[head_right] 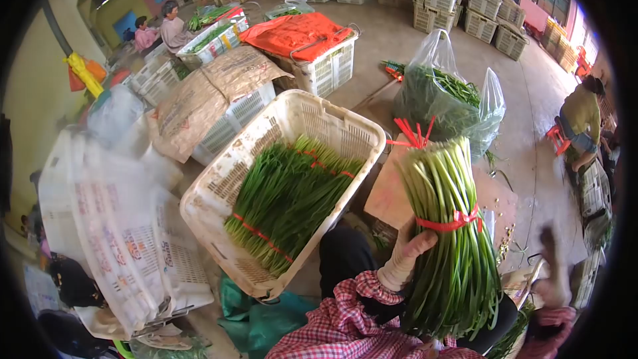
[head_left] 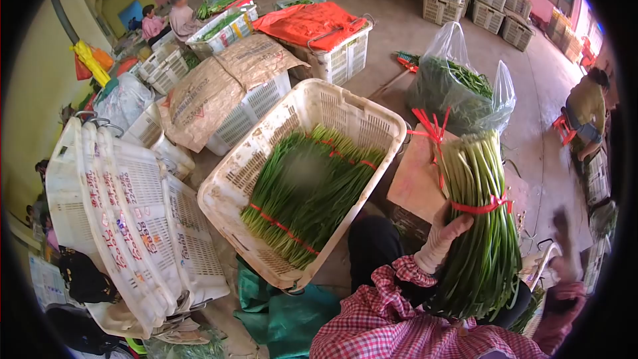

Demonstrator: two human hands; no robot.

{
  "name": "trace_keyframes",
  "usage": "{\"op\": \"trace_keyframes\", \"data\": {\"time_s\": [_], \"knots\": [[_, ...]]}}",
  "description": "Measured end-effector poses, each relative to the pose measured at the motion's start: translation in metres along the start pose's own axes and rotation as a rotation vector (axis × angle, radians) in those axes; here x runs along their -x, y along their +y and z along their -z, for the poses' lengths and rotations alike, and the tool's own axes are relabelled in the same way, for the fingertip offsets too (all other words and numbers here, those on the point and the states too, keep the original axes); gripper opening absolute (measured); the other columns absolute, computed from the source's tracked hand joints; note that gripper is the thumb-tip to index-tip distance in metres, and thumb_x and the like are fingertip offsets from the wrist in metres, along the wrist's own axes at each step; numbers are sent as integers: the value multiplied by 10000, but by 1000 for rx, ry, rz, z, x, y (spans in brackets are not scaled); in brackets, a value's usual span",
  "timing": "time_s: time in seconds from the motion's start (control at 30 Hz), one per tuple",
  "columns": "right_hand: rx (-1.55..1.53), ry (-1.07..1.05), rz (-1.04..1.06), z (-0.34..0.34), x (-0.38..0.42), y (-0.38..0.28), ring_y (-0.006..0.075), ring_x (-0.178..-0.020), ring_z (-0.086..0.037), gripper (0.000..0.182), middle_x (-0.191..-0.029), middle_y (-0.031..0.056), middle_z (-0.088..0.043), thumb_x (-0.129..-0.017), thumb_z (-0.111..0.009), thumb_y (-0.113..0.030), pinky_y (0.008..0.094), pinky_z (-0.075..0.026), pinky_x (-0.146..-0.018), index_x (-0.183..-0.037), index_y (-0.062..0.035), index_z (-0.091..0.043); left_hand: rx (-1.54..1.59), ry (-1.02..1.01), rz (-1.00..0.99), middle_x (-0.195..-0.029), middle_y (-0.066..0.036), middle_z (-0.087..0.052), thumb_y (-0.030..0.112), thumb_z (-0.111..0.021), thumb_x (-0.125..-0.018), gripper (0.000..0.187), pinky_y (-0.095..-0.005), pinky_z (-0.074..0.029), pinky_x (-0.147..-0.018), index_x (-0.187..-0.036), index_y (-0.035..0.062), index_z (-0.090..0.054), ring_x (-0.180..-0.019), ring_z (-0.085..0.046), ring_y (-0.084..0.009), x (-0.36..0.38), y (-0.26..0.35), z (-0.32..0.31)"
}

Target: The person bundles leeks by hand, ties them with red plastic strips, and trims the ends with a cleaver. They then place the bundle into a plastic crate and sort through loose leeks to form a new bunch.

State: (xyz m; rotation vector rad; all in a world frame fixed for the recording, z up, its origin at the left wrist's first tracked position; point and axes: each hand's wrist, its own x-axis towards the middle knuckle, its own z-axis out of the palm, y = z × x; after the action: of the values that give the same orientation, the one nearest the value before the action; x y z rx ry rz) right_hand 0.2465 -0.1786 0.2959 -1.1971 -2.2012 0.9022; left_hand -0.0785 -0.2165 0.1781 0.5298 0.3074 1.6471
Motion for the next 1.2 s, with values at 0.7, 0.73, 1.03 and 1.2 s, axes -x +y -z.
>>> {"op": "trace_keyframes", "data": {"time_s": [0.7, 0.73, 1.03, 1.2], "knots": [[-269, -479, -764, -179, 7, 93, 152, -891, -623, 384, -1009, 99, -659, -831, -618, -156, 294, -495, -823, -1178, -7, -555, -2450, 650, -413, -1053, -193, -605, 268, -773, -647, 683, -433, -483, -818, -1230, 65, -481, -942, -604, -330, -68, 288, 180], [-248, -502, -765, -181, 14, 103, 143, -882, -615, 409, -995, 90, -658, -825, -633, -168, 295, -497, -812, -1188, -1, -545, -2493, 637, -279, -1021, -197, -602, 318, -771, -640, 696, -451, -482, -800, -1222, 70, -481, -915, -602, -344, -83, 270, 210], [-550, -487, -1050, -209, 32, 134, 185, -967, -561, 431, -1069, 106, -599, -891, -561, -139, 300, -462, -832, -1281, 12, -455, -2411, 572, 584, -947, -145, -578, 441, -729, -673, 636, -443, -503, -728, -1129, 95, -452, -904, -589, -321, -180, 61, 411], [-578, -558, -1221, -225, 42, 161, 173, -1002, -545, 427, -1132, 95, -576, -895, -565, -149, 288, -454, -847, -1277, 7, -455, -2348, 681, 626, -996, -147, -576, 420, -718, -693, 603, -442, -498, -741, -1149, 106, -480, -930, -581, -326, -184, 70, 411]]}}
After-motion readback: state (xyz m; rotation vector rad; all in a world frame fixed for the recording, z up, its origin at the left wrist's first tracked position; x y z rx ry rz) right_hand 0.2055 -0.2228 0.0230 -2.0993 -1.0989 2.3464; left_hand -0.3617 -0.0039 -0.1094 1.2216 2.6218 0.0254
